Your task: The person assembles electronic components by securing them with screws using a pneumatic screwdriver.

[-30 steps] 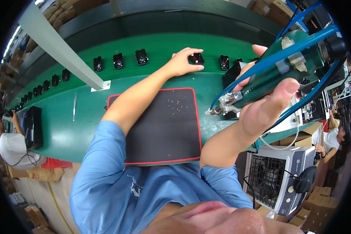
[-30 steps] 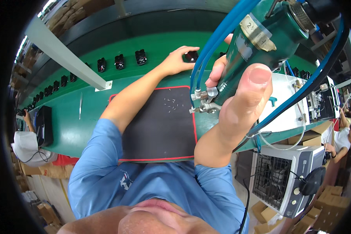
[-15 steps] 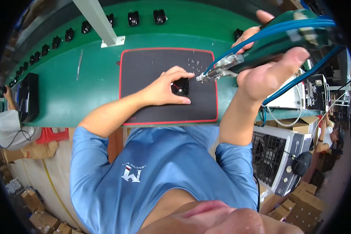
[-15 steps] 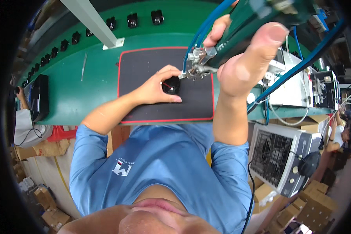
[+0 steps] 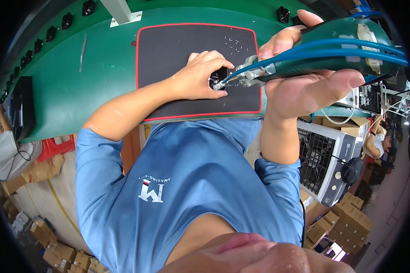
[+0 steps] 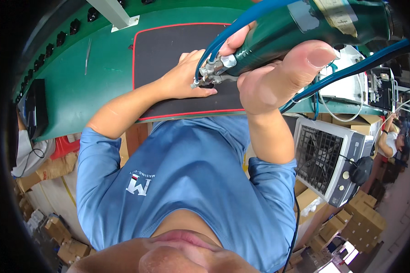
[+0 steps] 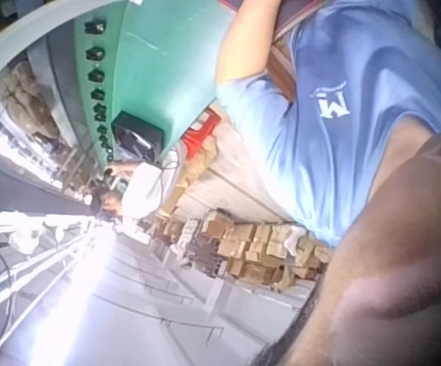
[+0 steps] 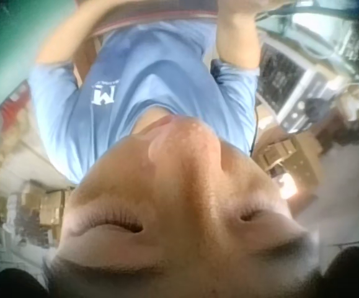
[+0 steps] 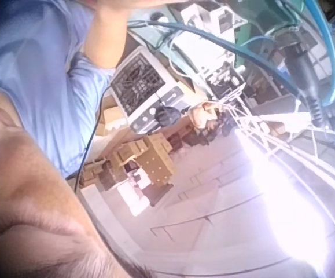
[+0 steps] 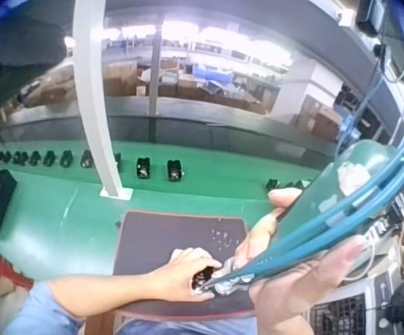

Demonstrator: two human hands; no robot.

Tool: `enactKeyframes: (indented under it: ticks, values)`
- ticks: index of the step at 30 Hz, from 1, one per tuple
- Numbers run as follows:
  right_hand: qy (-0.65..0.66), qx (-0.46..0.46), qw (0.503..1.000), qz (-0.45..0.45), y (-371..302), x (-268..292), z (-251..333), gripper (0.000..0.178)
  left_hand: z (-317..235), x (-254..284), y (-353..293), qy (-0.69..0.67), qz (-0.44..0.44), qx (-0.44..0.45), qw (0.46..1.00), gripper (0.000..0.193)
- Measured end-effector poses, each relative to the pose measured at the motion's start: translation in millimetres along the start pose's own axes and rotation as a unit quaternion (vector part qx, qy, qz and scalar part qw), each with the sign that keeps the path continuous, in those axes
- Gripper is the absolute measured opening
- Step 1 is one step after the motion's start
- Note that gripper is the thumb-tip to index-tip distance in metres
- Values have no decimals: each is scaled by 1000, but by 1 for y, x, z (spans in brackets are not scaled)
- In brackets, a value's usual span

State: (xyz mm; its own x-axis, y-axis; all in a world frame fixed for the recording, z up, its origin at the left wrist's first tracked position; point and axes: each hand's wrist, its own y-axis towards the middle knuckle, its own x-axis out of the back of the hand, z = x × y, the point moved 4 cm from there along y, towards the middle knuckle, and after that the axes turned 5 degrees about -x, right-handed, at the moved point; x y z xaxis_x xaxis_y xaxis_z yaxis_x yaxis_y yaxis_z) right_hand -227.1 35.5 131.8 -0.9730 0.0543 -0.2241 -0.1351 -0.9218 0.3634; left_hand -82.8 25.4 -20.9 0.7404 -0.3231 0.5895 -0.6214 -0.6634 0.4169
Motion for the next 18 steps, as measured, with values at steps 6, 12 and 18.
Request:
enactKeyframes:
  ticks: [6,12,18]
  values:
    - [122,65,988,71,4,1,-14,113,1,-4,1,0,2,-2,1000,64]
    - [106,74,991,46,2,2,-10,114,1,-3,0,4,5,5,1000,65]
    - [79,82,992,57,4,2,-11,115,0,-2,1,8,9,8,1000,66]
